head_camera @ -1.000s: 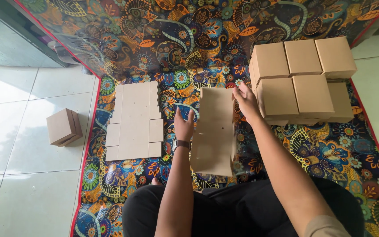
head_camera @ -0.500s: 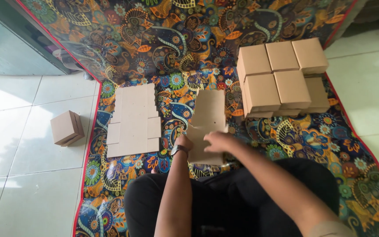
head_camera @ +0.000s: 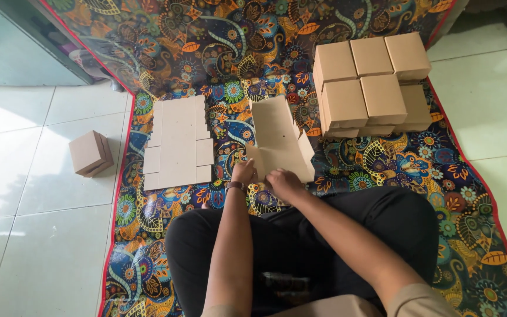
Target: The person assembles small cardboard boxes by folding flat cardboard pieces along pre-scored lines and tucking flaps to form cube-shaped boxes. The person places each completed box into a stack on the right side of the mat.
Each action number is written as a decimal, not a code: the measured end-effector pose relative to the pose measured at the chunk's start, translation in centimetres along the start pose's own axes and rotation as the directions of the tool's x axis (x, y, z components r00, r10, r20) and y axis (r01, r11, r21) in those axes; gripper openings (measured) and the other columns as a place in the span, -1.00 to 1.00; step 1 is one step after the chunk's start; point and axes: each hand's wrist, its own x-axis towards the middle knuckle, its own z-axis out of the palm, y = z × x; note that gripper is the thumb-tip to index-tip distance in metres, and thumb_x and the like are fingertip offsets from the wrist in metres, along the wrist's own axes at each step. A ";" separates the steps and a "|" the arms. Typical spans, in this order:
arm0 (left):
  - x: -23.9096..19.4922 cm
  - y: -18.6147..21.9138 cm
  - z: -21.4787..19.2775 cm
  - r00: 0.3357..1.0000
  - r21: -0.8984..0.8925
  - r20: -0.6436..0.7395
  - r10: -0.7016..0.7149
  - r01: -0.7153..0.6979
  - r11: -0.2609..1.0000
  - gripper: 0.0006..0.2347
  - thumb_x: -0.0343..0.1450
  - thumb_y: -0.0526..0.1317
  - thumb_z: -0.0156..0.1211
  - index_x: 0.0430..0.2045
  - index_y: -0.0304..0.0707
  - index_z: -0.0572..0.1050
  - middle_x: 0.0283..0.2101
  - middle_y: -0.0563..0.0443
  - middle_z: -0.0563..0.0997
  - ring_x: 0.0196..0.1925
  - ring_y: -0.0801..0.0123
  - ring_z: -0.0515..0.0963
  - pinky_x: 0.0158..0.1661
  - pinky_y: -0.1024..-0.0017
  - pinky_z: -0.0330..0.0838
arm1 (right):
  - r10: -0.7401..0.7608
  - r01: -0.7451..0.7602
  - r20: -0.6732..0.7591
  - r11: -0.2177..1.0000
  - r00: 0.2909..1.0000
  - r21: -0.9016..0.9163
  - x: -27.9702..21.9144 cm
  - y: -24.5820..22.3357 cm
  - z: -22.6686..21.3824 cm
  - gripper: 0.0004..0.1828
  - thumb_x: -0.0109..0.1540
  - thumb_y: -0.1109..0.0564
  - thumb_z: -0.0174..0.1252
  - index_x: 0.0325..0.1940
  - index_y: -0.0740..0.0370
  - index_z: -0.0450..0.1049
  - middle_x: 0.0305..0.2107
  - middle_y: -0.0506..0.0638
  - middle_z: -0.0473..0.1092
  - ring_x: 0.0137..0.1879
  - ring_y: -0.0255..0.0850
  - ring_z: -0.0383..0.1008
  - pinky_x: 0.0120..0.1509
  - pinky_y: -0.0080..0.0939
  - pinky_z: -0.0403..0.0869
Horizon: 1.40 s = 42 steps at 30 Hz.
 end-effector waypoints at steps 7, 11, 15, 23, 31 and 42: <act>-2.0 0.6 -0.9 0.988 0.087 -0.147 -0.045 0.058 0.994 -0.76 0.27 -0.08 0.15 -0.37 -0.15 0.68 -0.26 -0.11 0.70 -0.02 0.01 0.64 0.03 0.19 0.53 | 0.337 -0.247 -0.106 0.838 0.936 0.487 0.4 0.8 1.2 -0.72 0.24 -0.04 0.21 -0.40 0.20 0.53 -0.46 0.17 0.53 -0.15 0.18 0.58 -0.09 0.12 0.55; -0.7 -0.6 1.5 0.990 0.045 -0.124 -0.071 0.077 0.996 -0.75 0.23 0.02 0.26 -0.38 -0.01 0.70 -0.31 -0.03 0.71 -0.05 0.06 0.66 -0.04 0.14 0.56 | 0.506 -0.423 -0.004 0.726 0.863 0.542 2.2 2.1 -1.0 -0.78 0.19 -0.12 0.28 -0.30 0.03 0.65 -0.37 0.02 0.60 -0.05 0.06 0.60 0.02 -0.01 0.56; -0.8 -1.5 2.2 0.960 0.401 0.065 0.272 -0.274 0.874 -0.75 0.26 0.09 0.23 -0.46 0.01 0.67 -0.47 0.00 0.68 -0.25 0.03 0.67 -0.20 0.10 0.58 | 0.548 -0.502 0.090 0.673 0.832 0.543 3.7 3.6 -0.3 -0.80 0.14 -0.09 0.34 -0.26 0.00 0.69 -0.33 -0.02 0.61 -0.01 -0.01 0.61 0.04 -0.08 0.54; 1.8 -6.1 4.8 0.689 0.837 0.258 0.677 -0.510 0.200 -0.78 0.35 -0.11 -0.06 -0.74 -0.05 0.38 -0.76 0.17 0.48 -0.64 0.27 0.58 -0.56 0.20 0.50 | 0.560 -0.583 0.248 0.564 0.791 0.584 4.2 4.5 0.3 -0.80 0.18 0.04 0.28 -0.18 0.10 0.69 -0.35 0.01 0.61 -0.19 -0.17 0.62 -0.08 -0.23 0.54; 0.5 -2.9 3.3 0.799 0.833 0.476 0.368 -0.543 0.100 -0.72 0.29 0.14 0.34 -0.37 0.05 0.54 -0.48 0.31 0.67 -0.37 0.45 0.71 -0.31 0.28 0.62 | 0.568 -0.583 0.251 0.535 0.784 0.611 4.3 5.1 0.7 -0.80 0.15 0.03 0.28 -0.22 0.12 0.68 -0.40 0.03 0.59 -0.20 -0.15 0.60 -0.12 -0.20 0.52; -0.5 -1.4 3.5 0.715 0.829 0.524 0.463 -0.552 -0.085 -0.85 0.37 0.03 0.28 -0.49 0.09 0.57 -0.61 0.38 0.57 -0.52 0.52 0.60 -0.43 0.39 0.58 | 0.546 -0.587 0.292 0.503 0.785 0.635 4.5 6.6 2.5 -0.81 0.22 0.05 0.24 -0.20 0.15 0.67 -0.46 0.03 0.53 -0.27 -0.19 0.52 -0.21 -0.26 0.44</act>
